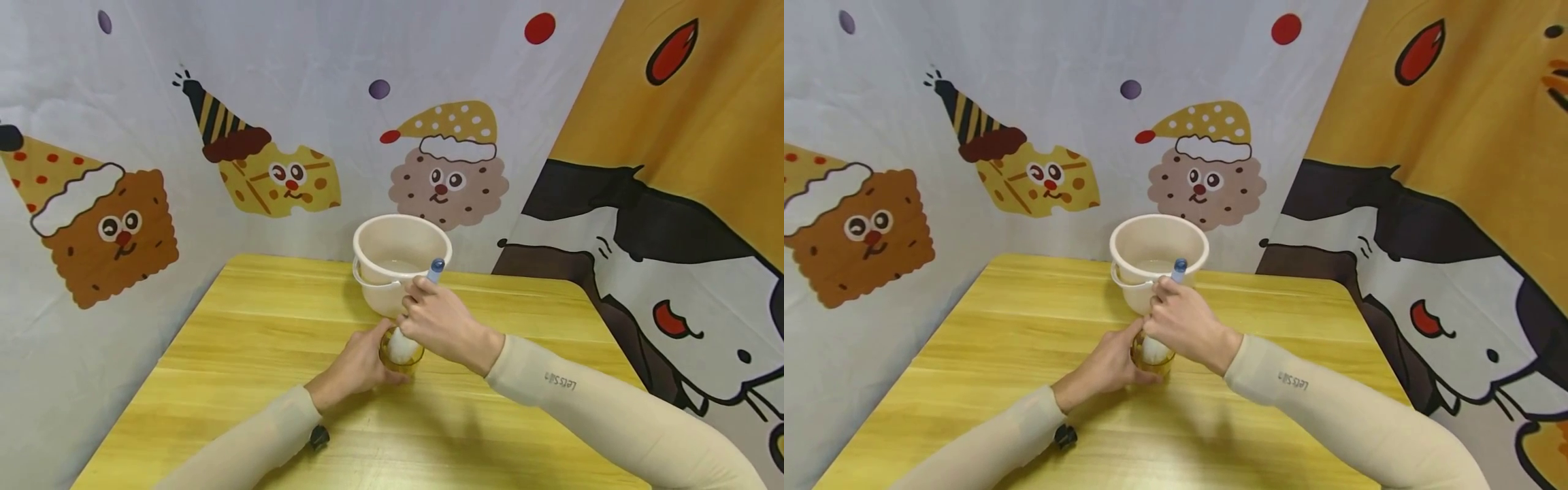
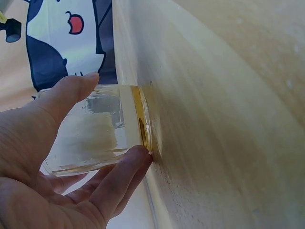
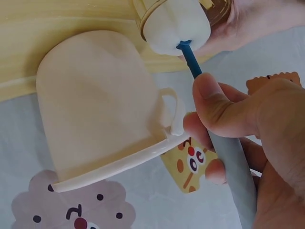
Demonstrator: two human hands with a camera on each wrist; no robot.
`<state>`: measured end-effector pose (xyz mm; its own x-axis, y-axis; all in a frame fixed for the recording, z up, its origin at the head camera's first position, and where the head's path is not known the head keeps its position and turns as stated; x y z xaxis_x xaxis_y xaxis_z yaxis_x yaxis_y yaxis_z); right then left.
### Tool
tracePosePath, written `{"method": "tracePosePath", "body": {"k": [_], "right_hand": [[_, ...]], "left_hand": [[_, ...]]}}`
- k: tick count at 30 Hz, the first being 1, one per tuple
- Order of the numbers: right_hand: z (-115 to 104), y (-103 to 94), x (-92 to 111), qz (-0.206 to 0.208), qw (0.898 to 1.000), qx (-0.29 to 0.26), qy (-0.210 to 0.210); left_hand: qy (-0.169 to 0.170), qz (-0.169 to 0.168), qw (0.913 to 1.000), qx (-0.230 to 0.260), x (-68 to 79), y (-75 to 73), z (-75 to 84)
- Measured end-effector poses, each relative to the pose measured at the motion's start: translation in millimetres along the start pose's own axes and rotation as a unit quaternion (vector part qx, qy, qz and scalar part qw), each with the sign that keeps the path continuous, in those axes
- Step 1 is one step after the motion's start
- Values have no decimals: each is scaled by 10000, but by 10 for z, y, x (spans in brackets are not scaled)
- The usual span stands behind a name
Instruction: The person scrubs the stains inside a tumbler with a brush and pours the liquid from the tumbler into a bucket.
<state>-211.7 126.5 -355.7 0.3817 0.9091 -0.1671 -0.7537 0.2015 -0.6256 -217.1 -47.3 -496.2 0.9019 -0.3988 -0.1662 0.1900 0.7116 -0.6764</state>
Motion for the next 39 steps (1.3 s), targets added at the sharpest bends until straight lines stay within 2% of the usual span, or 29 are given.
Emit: {"method": "tracePosePath", "body": {"k": [24,32,39], "right_hand": [[101,6,11,-44,9998,-178,-104],[178,49,-2,-254,9972,-698,-95],[247,125,13,-829,9861,-1440,22]], "left_hand": [[-80,-91,9999,-20,-2,3,8],[9,7,10000,-30,6,-6,15],[-105,-61,9999,-63,-4,5,14]]}}
Point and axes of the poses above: each hand's wrist, its own x-axis away from the middle knuckle, its own y-axis out of the palm, z = x × y, the point moved 2 cm from there along -x, towards the middle knuckle, and after that the axes turned 1 degree about z, right-handed, at the moved point
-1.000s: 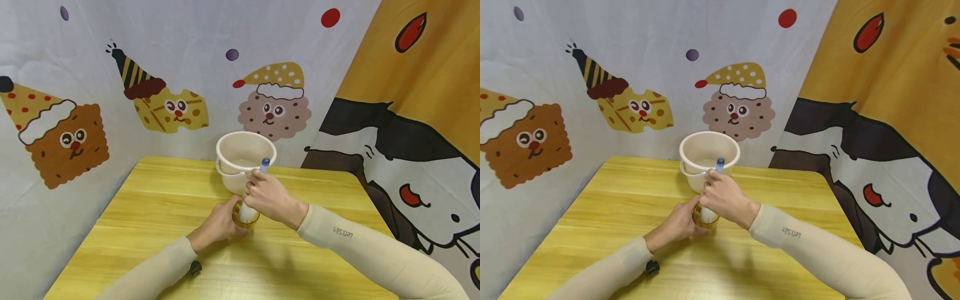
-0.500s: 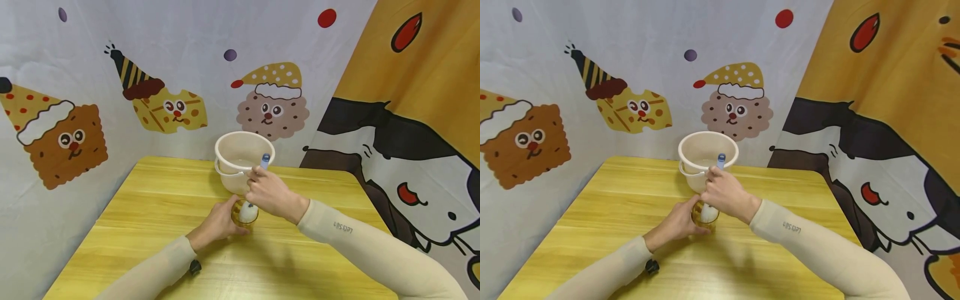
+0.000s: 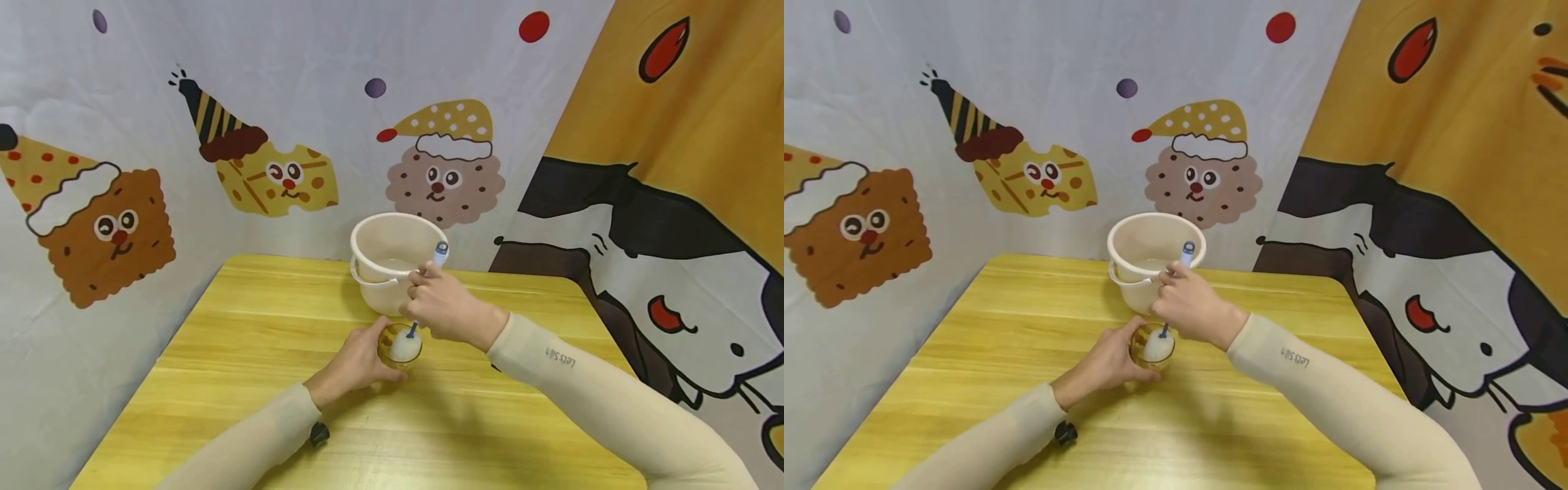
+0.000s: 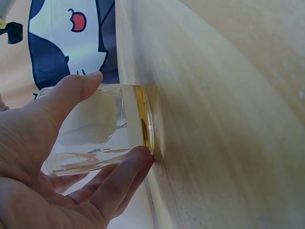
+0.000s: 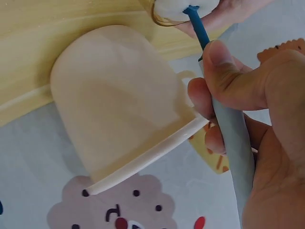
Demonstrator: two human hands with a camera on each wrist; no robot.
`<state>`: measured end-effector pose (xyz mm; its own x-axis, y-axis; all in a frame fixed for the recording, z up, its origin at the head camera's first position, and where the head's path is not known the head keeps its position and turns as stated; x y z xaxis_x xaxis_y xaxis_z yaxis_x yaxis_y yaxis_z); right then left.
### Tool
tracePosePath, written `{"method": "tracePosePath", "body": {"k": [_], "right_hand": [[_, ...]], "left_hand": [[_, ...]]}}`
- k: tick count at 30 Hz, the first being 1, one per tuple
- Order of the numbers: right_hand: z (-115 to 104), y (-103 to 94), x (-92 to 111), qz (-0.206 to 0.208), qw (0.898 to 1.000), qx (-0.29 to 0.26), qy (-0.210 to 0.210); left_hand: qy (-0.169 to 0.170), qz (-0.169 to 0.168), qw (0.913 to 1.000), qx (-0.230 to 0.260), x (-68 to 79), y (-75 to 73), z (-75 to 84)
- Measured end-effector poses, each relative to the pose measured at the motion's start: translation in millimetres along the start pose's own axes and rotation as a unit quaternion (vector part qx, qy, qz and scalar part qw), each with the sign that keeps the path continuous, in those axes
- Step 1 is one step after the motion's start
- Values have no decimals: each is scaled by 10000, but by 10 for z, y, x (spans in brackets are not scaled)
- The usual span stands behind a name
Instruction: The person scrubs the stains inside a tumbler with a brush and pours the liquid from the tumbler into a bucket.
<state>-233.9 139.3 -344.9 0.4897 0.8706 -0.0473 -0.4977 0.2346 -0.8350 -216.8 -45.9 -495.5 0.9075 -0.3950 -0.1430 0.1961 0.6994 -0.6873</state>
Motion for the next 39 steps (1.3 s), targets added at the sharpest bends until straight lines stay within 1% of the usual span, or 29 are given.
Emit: {"method": "tracePosePath", "body": {"k": [2,4,8,12,15,20,25,34,39], "right_hand": [[35,26,9,-119,9995,-276,96],[69,50,24,-175,9982,-544,182],[110,88,61,-92,9949,-961,286],[112,113,108,50,9923,-1188,341],[102,128,137,157,9908,-1279,410],[74,190,174,358,9865,-1444,679],[29,242,229,621,9797,-1655,941],[-44,254,257,712,9732,-1715,1355],[-113,250,279,754,9676,-1809,1594]], "left_hand": [[-79,-34,10000,31,-8,0,4],[-52,-26,10000,11,-17,-5,18],[20,33,10000,-29,-23,-16,46],[40,69,10000,-45,-26,-10,51],[-2,60,10000,-36,-33,-1,38],[-98,24,9999,-59,-32,4,23],[-40,58,9999,-100,-17,8,23],[-72,141,9996,-238,-20,3,25],[-112,129,9997,-181,-3,18,22]]}}
Point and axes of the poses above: each hand's wrist, its own x-axis away from the middle knuckle, its own y-axis out of the palm, z = x × y, the point moved 2 cm from there along -x, towards the middle knuckle, and after that the axes turned 1 degree about z, right-handed, at the moved point
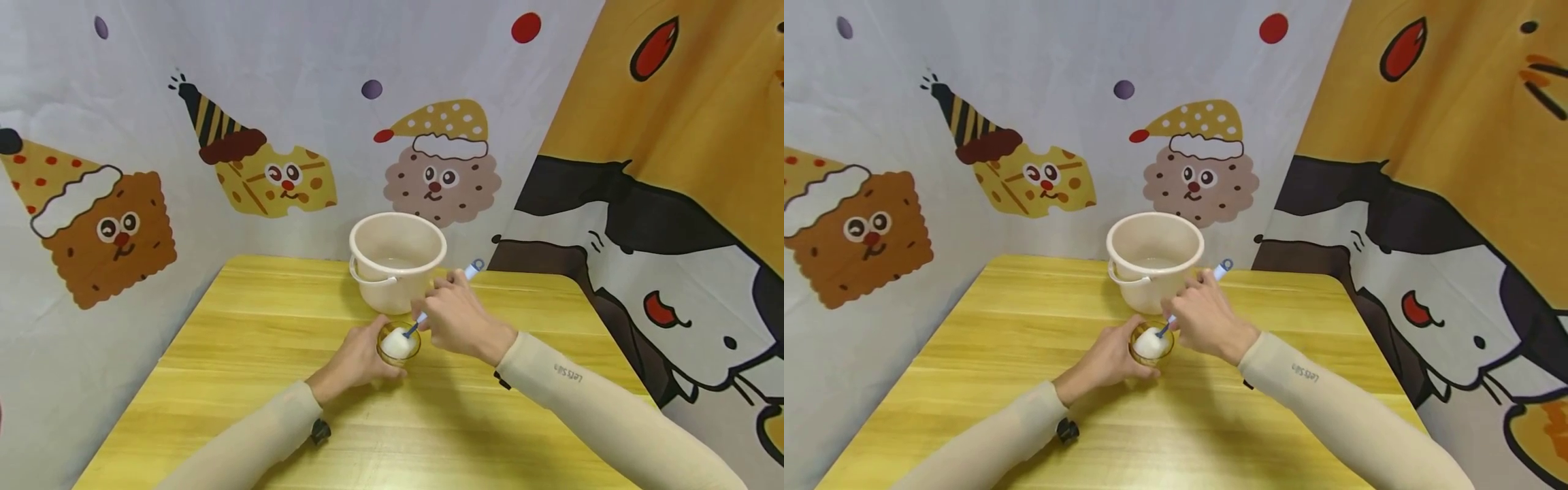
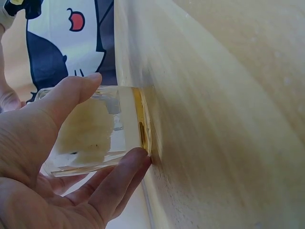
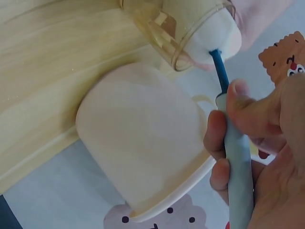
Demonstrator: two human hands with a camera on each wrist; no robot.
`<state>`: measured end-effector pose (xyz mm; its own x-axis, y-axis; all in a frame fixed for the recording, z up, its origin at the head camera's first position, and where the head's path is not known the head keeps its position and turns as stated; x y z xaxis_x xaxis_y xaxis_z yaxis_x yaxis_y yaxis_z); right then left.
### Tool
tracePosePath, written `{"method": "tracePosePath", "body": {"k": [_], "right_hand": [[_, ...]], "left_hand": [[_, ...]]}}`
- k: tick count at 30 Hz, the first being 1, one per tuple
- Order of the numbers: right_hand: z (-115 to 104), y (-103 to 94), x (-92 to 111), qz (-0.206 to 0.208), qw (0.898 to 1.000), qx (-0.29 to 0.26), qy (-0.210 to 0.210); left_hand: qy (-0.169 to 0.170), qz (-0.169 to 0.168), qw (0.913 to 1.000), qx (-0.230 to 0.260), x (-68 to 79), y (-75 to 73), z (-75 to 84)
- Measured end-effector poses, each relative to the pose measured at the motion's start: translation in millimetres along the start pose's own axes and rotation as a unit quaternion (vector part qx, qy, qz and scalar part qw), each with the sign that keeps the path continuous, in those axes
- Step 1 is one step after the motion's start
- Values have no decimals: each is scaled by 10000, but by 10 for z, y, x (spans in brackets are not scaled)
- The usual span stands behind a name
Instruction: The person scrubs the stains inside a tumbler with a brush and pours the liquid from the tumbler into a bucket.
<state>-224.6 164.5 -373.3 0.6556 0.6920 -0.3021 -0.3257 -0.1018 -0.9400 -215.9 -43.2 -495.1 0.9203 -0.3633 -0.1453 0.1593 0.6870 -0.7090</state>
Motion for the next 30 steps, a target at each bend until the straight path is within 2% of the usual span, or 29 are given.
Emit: {"method": "tracePosePath", "body": {"k": [5,11,15,21,30], "right_hand": [[-63,1,73,224,9993,50,293],[-151,7,144,578,9959,586,384],[-221,9,178,661,9911,1117,302],[-375,-52,138,786,9756,2049,-31],[-478,-81,71,918,9662,2398,-238]], "left_hand": [[17,-20,10000,64,-2,12,3],[70,3,10000,38,-15,3,3],[52,-19,10000,-11,-11,11,3],[-29,-44,10000,10,-11,0,-7],[-21,-119,9999,47,-7,-20,3]]}}
Point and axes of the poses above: each hand's wrist, its own x-axis away from the middle knuckle, its own y-axis out of the palm, z = x × y, the point moved 2 cm from there along -x, towards the middle knuckle, and after that the axes turned 1 degree about z, right-handed, at the moved point
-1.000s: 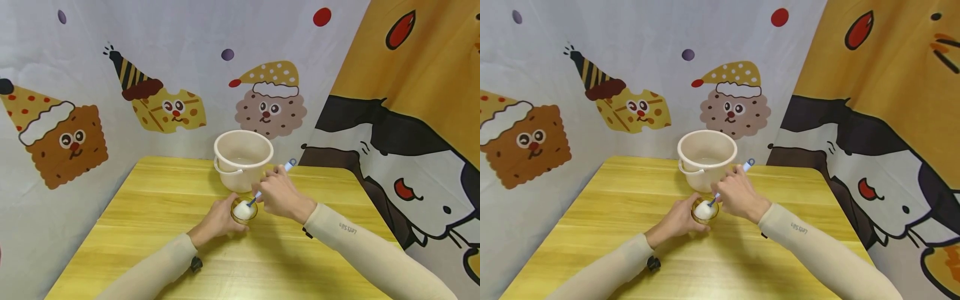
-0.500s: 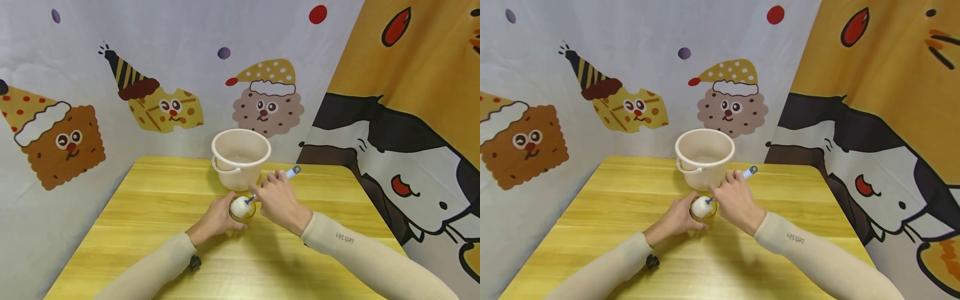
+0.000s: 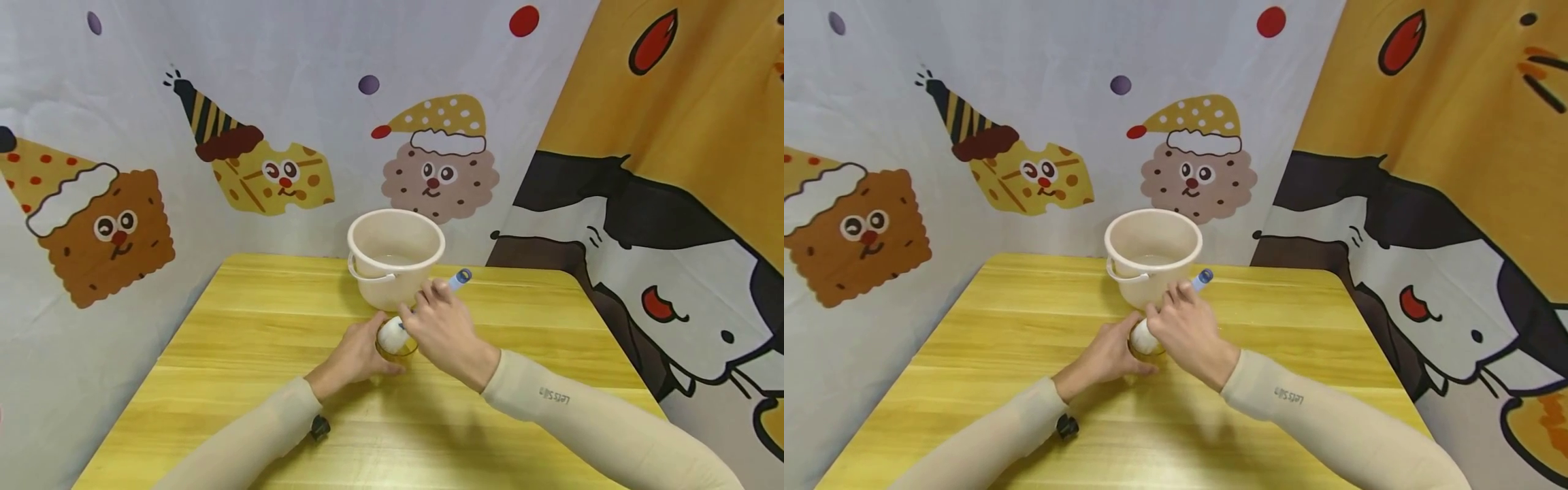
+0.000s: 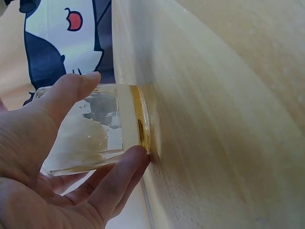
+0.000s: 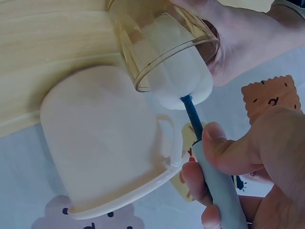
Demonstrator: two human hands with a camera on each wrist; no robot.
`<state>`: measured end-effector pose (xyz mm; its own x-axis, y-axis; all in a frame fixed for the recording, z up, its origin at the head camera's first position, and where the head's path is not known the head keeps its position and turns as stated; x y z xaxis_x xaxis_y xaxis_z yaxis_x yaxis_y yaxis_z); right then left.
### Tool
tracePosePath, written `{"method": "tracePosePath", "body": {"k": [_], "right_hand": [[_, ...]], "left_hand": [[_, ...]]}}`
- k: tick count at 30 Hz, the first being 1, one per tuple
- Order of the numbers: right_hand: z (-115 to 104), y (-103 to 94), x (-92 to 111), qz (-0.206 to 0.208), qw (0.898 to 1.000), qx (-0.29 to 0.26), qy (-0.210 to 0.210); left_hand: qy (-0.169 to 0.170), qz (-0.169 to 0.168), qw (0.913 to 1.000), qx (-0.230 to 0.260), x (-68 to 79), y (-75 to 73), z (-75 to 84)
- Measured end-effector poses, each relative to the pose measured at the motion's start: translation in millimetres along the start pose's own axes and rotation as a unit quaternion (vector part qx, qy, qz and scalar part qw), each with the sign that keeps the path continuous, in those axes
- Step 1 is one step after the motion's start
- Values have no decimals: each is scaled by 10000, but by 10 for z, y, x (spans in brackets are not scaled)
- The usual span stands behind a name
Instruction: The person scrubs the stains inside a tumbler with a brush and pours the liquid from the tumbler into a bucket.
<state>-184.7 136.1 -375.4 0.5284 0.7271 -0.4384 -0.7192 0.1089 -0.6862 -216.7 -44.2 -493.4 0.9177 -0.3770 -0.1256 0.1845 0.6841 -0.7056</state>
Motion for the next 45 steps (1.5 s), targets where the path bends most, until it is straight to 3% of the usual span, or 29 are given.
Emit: {"method": "tracePosePath", "body": {"k": [17,27,45], "right_hand": [[6,1,-72,225,9986,305,-361],[33,-60,-143,-131,9951,509,-833],[99,-152,-253,-487,9914,489,-1109]], "left_hand": [[58,13,9999,103,6,-1,1],[66,98,9999,62,6,-2,-5],[11,114,9999,74,18,-8,9]]}}
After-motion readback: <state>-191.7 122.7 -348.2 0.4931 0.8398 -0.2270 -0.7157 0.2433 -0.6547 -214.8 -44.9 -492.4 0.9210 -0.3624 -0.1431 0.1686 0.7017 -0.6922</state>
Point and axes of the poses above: each hand's wrist, its own x-axis away from the middle knuckle, its own y-axis out of the palm, z = x × y, the point moved 2 cm from there along -x, towards the middle knuckle, and after that the axes turned 1 degree about z, right-handed, at the moved point
